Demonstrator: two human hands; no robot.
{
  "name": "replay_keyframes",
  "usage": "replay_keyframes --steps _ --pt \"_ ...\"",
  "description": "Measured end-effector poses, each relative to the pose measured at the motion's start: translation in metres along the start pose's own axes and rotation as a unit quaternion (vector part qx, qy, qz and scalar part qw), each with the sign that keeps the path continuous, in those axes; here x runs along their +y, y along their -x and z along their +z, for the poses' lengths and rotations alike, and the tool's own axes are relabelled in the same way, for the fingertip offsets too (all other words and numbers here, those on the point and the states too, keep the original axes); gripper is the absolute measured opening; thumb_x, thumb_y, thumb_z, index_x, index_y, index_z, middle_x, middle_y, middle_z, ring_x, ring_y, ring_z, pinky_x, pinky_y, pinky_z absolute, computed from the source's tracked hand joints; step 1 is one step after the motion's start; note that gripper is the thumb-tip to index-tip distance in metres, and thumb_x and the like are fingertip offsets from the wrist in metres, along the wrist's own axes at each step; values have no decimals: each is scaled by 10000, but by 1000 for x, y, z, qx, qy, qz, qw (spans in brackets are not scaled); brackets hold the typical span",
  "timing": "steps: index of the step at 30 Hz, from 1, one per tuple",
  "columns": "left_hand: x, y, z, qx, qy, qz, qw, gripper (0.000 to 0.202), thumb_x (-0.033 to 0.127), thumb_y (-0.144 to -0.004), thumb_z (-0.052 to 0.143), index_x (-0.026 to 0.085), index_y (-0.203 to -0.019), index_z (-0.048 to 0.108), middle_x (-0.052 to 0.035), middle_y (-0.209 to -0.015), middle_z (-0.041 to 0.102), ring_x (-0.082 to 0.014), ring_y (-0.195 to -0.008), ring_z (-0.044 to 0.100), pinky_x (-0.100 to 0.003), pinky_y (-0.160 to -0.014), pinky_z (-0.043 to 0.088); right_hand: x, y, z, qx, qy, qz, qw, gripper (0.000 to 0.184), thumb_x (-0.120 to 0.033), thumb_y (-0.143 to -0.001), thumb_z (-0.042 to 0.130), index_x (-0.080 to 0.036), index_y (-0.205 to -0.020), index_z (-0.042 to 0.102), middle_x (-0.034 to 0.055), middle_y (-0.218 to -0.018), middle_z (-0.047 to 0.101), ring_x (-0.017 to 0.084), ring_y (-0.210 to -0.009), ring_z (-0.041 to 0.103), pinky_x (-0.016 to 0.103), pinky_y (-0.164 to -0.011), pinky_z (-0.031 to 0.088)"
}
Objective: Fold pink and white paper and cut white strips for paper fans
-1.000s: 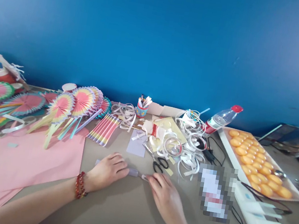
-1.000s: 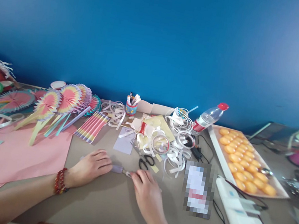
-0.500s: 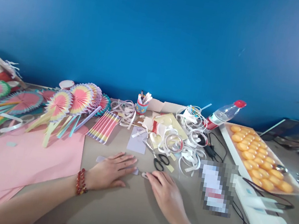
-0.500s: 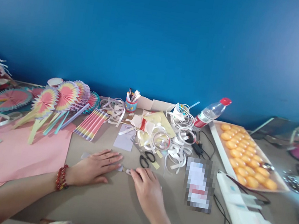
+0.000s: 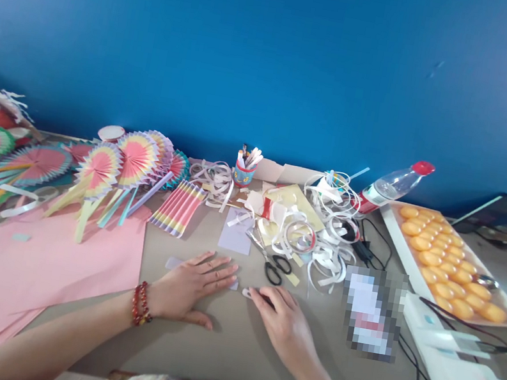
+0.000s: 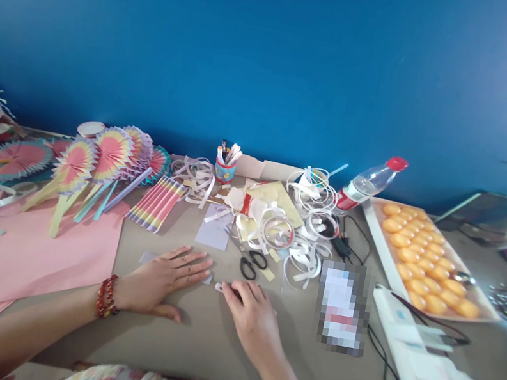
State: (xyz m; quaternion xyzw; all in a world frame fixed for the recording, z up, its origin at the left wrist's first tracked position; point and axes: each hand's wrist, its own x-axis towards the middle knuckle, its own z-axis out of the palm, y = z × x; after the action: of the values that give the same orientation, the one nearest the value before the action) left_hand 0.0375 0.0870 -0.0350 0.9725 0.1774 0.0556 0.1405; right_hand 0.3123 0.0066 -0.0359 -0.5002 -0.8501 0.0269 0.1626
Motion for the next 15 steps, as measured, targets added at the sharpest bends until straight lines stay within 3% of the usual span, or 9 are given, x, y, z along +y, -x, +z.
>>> replay_keyframes --steps 15 --pt "1 -1 -1 -12 6 -9 1000 906 741 -863 407 200 -1548 162 -115 -1579 257 -294 -1465 191 -485 -1191 78 -1 3 0 -7 -45 6 999 344 -152 -981 399 -248 -1217 631 67 -952 653 184 -896 619 280 -815 505"
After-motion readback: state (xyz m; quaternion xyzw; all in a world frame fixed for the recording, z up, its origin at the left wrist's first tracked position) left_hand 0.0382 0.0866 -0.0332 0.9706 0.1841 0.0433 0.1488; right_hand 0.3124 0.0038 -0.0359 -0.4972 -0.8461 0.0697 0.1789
